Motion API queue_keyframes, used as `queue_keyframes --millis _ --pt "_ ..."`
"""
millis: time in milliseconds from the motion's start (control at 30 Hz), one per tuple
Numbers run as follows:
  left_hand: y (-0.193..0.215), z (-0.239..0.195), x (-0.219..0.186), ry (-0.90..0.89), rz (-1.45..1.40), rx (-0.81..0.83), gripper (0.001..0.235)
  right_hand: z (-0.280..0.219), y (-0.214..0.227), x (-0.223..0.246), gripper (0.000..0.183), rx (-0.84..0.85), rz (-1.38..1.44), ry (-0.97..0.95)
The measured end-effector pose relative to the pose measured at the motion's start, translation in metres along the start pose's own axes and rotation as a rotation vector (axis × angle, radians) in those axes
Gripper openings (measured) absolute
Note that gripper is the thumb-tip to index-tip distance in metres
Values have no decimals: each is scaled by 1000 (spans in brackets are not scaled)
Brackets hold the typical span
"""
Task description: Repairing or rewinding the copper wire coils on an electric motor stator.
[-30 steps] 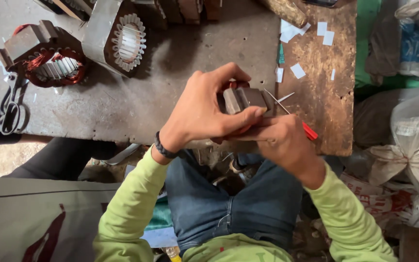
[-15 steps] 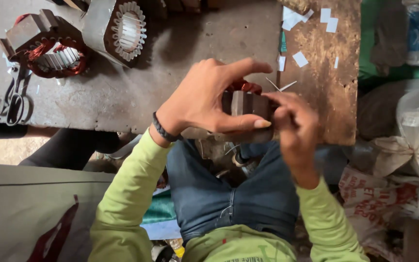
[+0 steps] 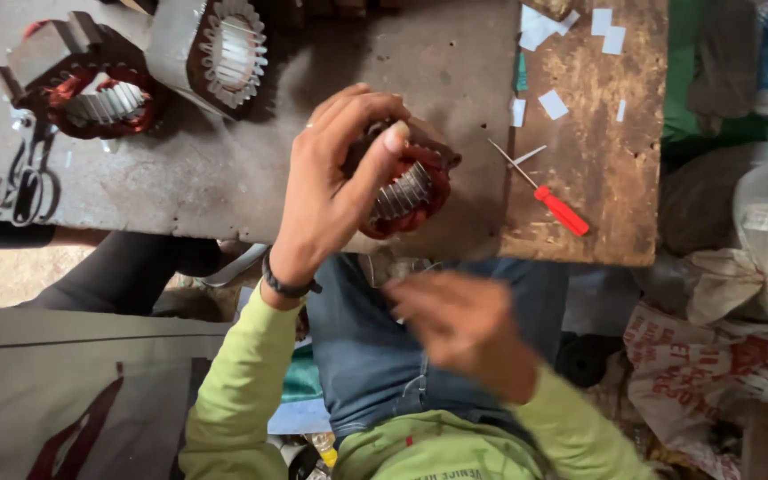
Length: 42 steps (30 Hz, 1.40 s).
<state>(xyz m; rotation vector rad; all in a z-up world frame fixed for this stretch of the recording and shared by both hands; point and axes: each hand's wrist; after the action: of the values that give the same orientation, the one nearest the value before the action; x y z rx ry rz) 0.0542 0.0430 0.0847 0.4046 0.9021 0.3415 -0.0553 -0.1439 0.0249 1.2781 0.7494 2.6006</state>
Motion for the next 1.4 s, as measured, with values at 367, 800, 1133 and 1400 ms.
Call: queue_keyframes --millis 367,800,1133,1400 --pt "-4 6 24 340 -375 92 28 75 34 -29 30 113 -346 176" --pt "1 -12 26 260 -438 3 27 60 19 -45 27 69 -308 228" --pt "-2 -9 28 379 -474 7 29 54 2 -42 24 -34 -256 179" --pt "-2 -13 20 272 -396 -53 25 62 -2 -15 28 -132 -199 -70"
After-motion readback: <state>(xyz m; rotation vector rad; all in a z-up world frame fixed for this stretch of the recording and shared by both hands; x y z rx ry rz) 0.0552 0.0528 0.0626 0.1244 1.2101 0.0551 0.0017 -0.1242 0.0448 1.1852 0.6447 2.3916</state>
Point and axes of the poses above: each hand's wrist, its own z-axis towards the middle knuckle, its own y-axis out of the back of the hand, x = y × z, and after that the axes turned 3 degrees about -x, right-handed
